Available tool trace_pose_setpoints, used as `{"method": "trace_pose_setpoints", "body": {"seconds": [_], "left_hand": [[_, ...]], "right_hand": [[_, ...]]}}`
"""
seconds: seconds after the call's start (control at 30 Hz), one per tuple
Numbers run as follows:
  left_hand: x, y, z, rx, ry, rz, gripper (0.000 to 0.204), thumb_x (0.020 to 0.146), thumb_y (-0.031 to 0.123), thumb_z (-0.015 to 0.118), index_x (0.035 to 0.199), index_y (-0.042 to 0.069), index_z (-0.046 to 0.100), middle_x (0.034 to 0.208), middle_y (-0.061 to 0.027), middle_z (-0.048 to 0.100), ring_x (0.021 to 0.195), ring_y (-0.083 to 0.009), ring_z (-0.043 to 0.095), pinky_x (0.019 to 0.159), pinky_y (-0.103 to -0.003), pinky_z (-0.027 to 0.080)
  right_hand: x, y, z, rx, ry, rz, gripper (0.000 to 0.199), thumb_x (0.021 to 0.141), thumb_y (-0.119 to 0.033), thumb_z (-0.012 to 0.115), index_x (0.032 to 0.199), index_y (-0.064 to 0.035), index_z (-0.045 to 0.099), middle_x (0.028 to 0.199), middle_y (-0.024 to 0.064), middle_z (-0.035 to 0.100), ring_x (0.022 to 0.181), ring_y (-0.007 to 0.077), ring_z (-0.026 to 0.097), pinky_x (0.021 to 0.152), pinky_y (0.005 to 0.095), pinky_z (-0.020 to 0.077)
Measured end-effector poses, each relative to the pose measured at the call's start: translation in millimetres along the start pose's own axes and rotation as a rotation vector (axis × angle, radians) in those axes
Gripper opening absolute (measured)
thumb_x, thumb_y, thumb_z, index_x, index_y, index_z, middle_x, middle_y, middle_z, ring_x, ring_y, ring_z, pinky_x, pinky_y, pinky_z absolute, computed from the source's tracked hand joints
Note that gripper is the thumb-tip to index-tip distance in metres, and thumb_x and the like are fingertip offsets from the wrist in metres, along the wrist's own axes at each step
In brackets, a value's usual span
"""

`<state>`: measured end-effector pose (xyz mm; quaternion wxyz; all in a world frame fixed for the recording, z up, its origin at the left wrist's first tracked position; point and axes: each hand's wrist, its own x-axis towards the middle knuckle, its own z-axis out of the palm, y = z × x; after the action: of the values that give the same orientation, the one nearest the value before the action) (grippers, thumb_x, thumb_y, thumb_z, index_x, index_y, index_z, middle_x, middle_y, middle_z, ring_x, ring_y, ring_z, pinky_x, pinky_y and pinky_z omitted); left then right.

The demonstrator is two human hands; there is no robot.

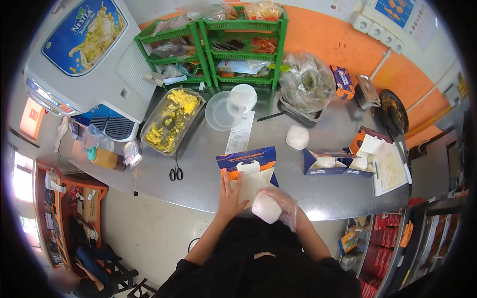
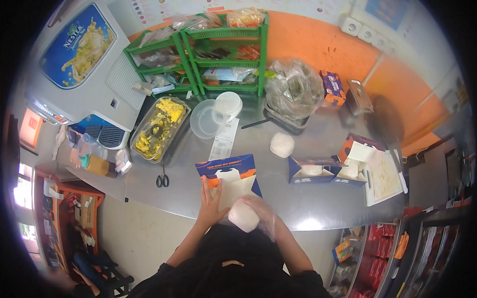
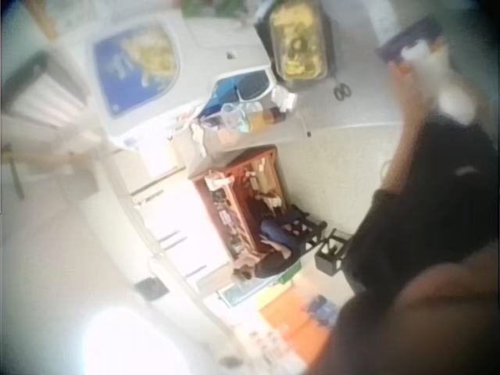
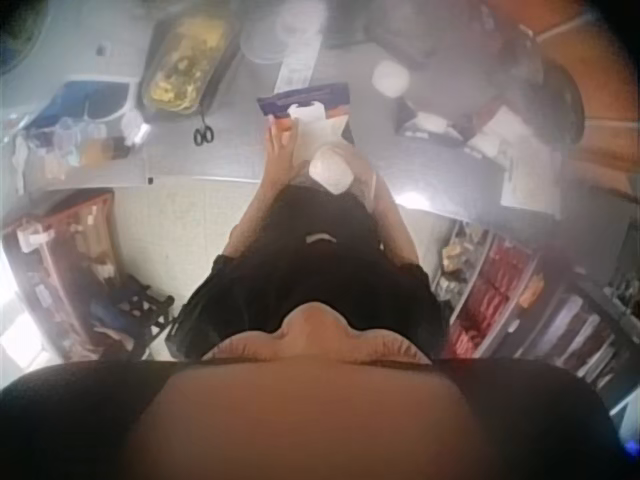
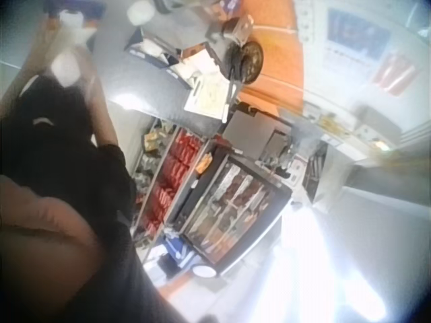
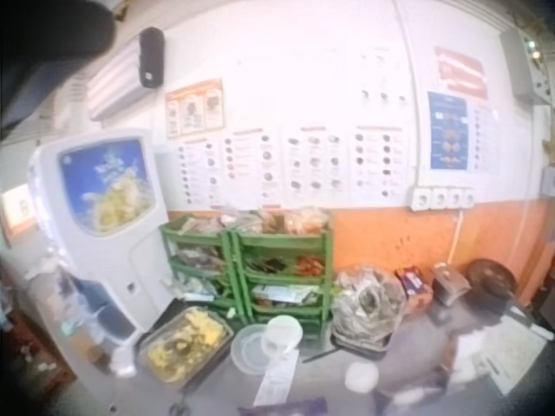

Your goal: The person assembles meal boxes by placing buns and yellow scrambled egg into blue boxes, then retrieves fried chicken from a rotisserie oven, cuts it into pieces on a cutting board, and adds the pieces to the boxes.

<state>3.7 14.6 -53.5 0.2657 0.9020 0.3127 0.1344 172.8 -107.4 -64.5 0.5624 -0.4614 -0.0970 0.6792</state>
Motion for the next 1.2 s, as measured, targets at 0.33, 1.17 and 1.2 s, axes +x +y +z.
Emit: {"method": "trace_pose_setpoints", "body": {"seconds": [0.33,1.17,1.2], "left_hand": [[-13,-23,0,-0.045,-0.068,-0.003,0.08,0.07,-0.01,0.046,0.146,0.012,0.031,0.147,-0.0382,0.003,0.134,-0.0548,0.018,0.106,-0.048,0.032],[-5,-155,-96,0.348,0.053,-0.434,0.054,0.082,0.001,0.057,0.134,0.008,0.045,0.149,-0.0243,0.021,0.122,-0.0452,0.043,0.099,-0.047,0.042],[-12,-147,-90,0.373,0.06,-0.501,0.052,0.082,0.003,0.059,0.132,0.007,0.047,0.148,-0.0249,0.021,0.124,-0.0454,0.041,0.1,-0.048,0.04]], "right_hand": [[95,-14,39,-1.843,-0.244,-0.06,0.034,0.089,-0.023,0.054,0.118,-0.0054,0.057,0.121,0.0179,0.058,0.109,0.0261,0.059,0.093,0.0394,0.0465],[123,-413,-257,-1.324,1.434,-0.073,0.07,0.084,-0.065,0.04,0.134,-0.0165,0.049,0.132,0.02,0.049,0.123,0.0393,0.048,0.101,0.048,0.0398],[119,-417,-244,-1.341,1.405,-0.034,0.071,0.084,-0.066,0.04,0.137,-0.02,0.046,0.136,0.0205,0.046,0.123,0.04,0.047,0.102,0.0484,0.0393]]}}
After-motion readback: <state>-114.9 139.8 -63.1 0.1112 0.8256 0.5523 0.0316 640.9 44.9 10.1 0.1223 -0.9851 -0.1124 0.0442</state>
